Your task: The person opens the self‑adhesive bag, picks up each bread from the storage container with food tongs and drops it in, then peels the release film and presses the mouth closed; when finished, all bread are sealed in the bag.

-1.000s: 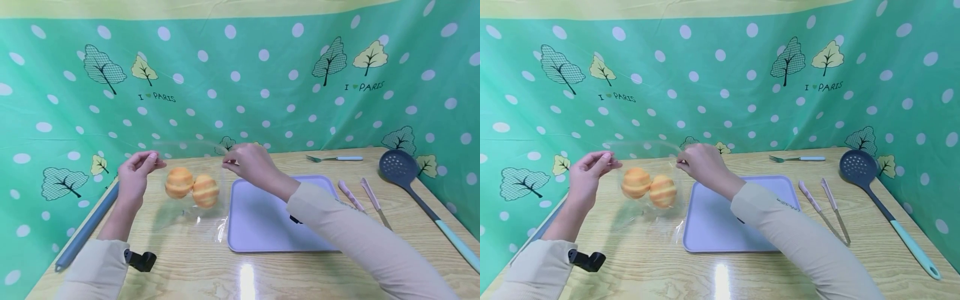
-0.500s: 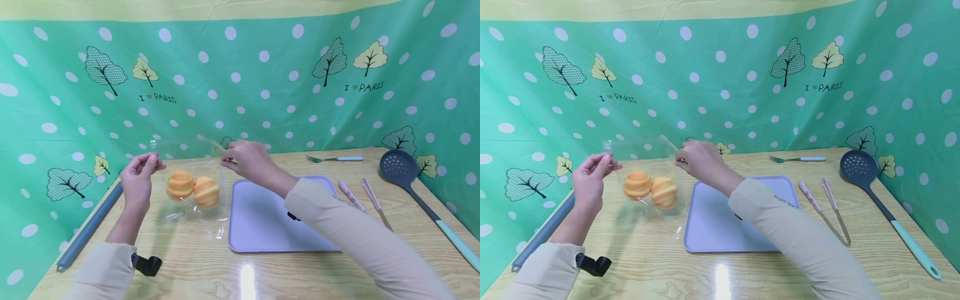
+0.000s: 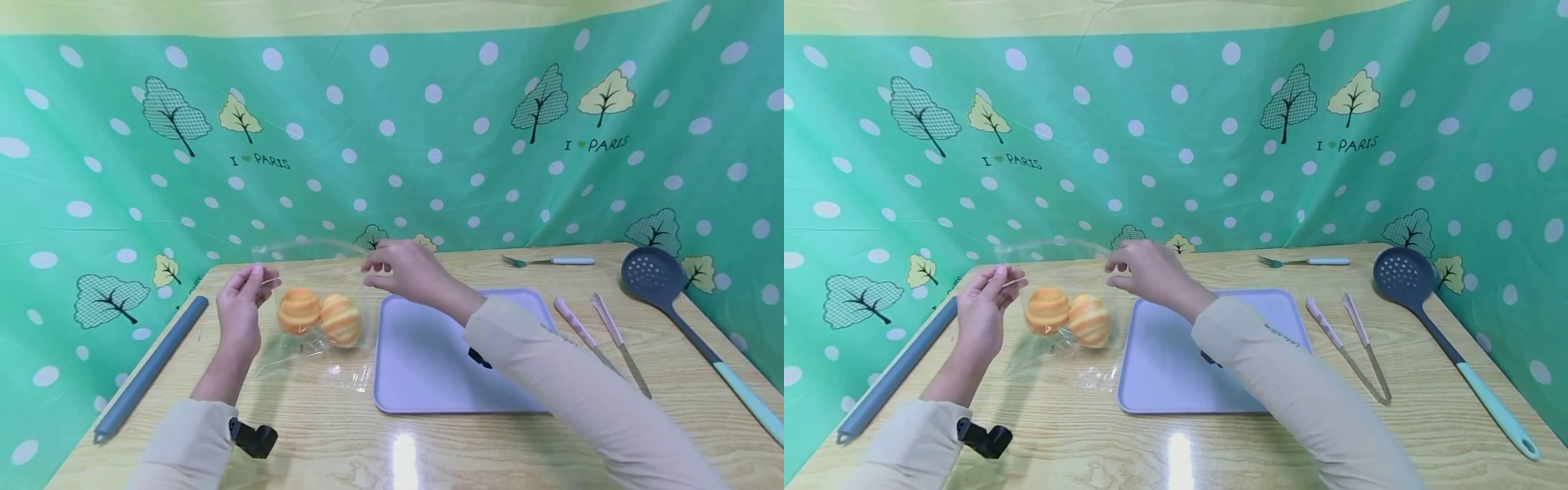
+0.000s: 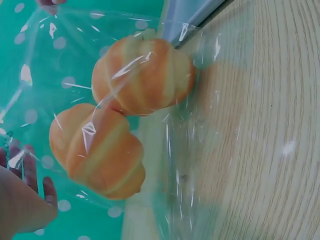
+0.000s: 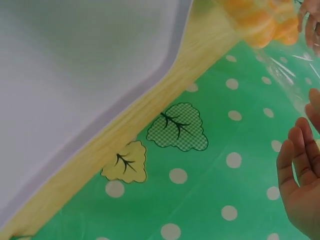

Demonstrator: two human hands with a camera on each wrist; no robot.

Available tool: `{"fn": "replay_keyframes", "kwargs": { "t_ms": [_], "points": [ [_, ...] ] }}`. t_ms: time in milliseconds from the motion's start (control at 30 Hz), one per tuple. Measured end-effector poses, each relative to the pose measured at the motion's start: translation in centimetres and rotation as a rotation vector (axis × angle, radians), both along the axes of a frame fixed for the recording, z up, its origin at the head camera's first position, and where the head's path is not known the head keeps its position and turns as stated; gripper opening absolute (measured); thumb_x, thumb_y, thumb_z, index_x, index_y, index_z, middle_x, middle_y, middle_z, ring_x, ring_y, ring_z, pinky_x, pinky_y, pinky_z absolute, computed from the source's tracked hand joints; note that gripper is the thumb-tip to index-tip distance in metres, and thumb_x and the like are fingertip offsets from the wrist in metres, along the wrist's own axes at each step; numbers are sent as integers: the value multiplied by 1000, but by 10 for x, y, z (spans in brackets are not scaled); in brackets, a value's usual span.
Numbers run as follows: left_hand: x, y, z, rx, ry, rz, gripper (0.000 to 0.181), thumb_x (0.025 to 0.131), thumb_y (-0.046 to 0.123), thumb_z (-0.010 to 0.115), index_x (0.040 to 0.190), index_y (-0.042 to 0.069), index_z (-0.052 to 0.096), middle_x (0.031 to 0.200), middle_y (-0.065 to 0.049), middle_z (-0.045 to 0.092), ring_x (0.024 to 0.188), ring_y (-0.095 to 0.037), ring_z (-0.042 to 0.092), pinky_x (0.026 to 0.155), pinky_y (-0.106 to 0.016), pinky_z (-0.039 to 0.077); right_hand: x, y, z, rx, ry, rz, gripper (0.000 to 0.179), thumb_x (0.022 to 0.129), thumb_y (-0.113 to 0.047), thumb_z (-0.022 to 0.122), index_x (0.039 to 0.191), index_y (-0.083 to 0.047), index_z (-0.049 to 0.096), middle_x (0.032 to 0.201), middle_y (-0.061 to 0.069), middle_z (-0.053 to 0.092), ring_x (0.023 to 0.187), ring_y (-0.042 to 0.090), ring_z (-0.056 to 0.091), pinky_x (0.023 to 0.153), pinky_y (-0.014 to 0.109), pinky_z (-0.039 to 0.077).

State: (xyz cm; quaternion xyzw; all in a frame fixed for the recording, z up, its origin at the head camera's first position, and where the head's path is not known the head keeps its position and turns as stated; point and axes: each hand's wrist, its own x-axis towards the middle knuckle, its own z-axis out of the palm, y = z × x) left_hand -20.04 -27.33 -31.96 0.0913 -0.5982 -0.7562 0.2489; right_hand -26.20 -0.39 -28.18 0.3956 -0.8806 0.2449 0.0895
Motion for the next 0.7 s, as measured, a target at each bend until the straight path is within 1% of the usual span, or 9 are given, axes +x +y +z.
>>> {"fn": "replay_keyframes", "kwargs": {
  "t_ms": [100, 167, 233, 333, 433, 500, 533, 600, 700],
  "points": [
    [0, 0, -1, 11, 9, -22, 13, 104, 15, 60, 96, 12, 70, 84, 7, 74, 81, -7, 70, 79, -21, 50, 1, 0, -1, -60, -111, -28, 24, 93, -29, 77, 113, -16, 77, 100, -3, 66, 91, 14, 62, 74, 27, 50],
    [0, 1, -2, 14, 13, -21, 12, 104, 16, 60, 98, 10, 69, 84, 6, 74, 82, -8, 70, 82, -22, 51, 1, 0, -2, -130, -179, -37, 25, 93, -29, 77, 115, -16, 77, 102, -2, 66, 91, 15, 60, 73, 28, 50],
    [0, 0, -3, 15, 18, -22, 13, 104, 16, 59, 98, 10, 69, 85, 6, 73, 83, -8, 70, 83, -22, 52, 1, 0, -4, -211, -227, -40, 25, 93, -29, 78, 114, -16, 77, 103, -2, 66, 91, 15, 60, 73, 29, 51],
    [0, 1, -6, 26, 34, -25, 13, 105, 16, 58, 97, 11, 68, 84, 4, 72, 83, -10, 70, 84, -23, 53, 0, 0, -7, -361, -285, -56, 24, 92, -28, 78, 112, -15, 77, 101, -3, 67, 90, 14, 60, 75, 31, 51],
    [0, 1, -7, 59, 64, -48, 14, 105, 14, 58, 95, 10, 68, 85, 2, 71, 83, -11, 69, 84, -22, 54, -2, 0, -11, -509, -322, -108, 25, 92, -27, 79, 112, -13, 75, 99, -1, 66, 91, 15, 60, 79, 32, 51],
    [0, 2, -7, 81, 82, -68, 14, 105, 13, 58, 95, 10, 68, 86, 1, 71, 84, -12, 69, 85, -23, 54, -3, 0, -14, -581, -343, -148, 28, 92, -26, 79, 114, -11, 73, 100, 2, 65, 93, 17, 60, 81, 32, 51],
    [-1, 2, -7, 94, 90, -77, 14, 104, 12, 58, 95, 10, 68, 86, 1, 71, 84, -12, 69, 85, -23, 54, -3, 0, -16, -602, -355, -166, 30, 92, -26, 79, 116, -10, 71, 101, 5, 65, 94, 18, 60, 82, 32, 51],
    [0, 2, -6, 108, 102, -89, 14, 104, 12, 58, 95, 9, 68, 86, 0, 71, 83, -11, 69, 85, -23, 54, -5, 0, -19, -614, -388, -191, 34, 92, -27, 78, 119, -8, 69, 104, 6, 65, 98, 19, 59, 83, 33, 51],
    [0, 2, -5, 118, 110, -90, 14, 104, 12, 59, 95, 9, 69, 85, 1, 72, 83, -11, 70, 84, -22, 54, -7, 0, -25, -578, -469, -185, 41, 95, -31, 75, 126, -7, 66, 111, 6, 66, 103, 20, 61, 86, 32, 52]
  ]
}}
